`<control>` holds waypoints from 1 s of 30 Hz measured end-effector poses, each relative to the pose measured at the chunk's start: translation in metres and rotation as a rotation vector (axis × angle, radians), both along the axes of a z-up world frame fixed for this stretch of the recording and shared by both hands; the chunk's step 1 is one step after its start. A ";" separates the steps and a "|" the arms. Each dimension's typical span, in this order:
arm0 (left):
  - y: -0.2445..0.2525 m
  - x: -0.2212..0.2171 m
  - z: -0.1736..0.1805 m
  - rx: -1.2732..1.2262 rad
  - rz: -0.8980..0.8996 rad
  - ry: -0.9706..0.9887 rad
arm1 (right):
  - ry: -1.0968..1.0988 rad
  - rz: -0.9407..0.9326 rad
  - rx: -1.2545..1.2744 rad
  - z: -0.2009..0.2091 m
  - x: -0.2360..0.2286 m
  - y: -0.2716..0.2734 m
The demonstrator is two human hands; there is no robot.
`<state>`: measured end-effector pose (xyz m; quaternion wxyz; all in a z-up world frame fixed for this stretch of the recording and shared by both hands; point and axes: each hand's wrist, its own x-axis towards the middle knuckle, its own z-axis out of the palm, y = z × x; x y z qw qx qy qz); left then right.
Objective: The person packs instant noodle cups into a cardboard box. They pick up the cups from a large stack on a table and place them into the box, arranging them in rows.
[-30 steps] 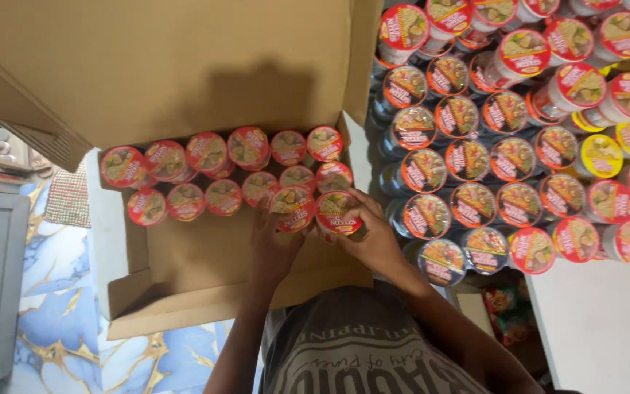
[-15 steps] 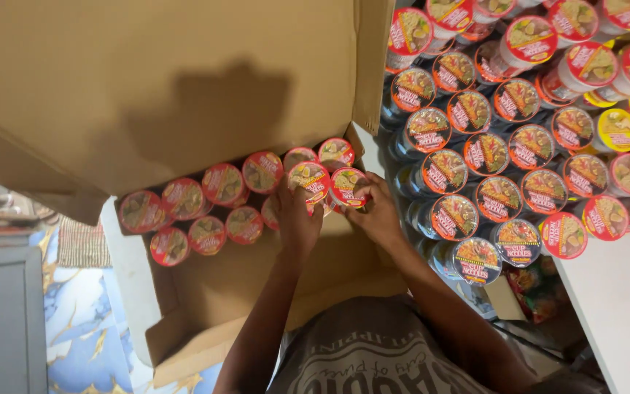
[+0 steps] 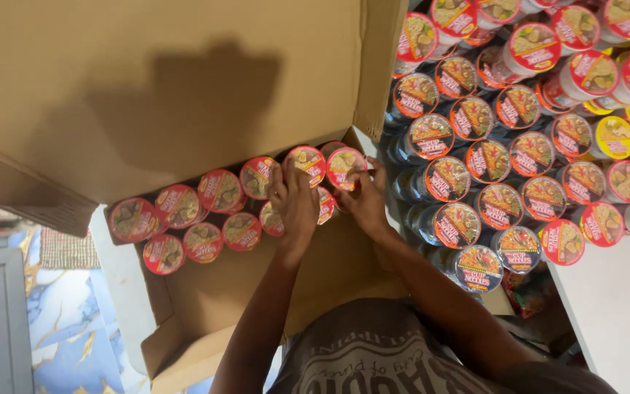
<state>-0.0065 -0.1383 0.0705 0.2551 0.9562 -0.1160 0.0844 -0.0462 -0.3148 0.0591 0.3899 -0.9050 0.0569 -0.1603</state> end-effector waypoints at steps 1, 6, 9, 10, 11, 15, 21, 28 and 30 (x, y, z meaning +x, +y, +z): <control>0.003 -0.001 0.002 0.029 -0.032 -0.036 | -0.024 -0.032 0.057 -0.001 0.000 0.002; 0.006 0.006 -0.015 0.125 -0.035 -0.102 | -0.061 -0.053 0.077 0.006 0.010 0.009; 0.005 0.010 -0.007 0.103 -0.045 -0.077 | -0.087 -0.082 0.047 0.004 0.016 0.010; 0.007 0.009 -0.011 0.099 -0.047 -0.096 | -0.105 -0.101 -0.004 0.004 0.018 0.012; 0.008 0.009 -0.015 0.095 -0.048 -0.115 | -0.124 -0.120 -0.055 0.004 0.020 0.013; 0.008 0.007 -0.013 0.078 -0.064 -0.075 | -0.048 -0.133 0.059 0.005 0.021 0.017; 0.009 0.006 -0.008 0.073 -0.060 -0.082 | -0.043 -0.130 0.134 -0.003 0.026 0.016; 0.022 -0.022 -0.001 -0.043 -0.023 -0.090 | -0.025 -0.076 -0.092 0.018 0.019 0.011; 0.027 -0.037 0.005 -0.064 -0.033 -0.083 | -0.029 -0.046 -0.211 0.023 0.013 0.007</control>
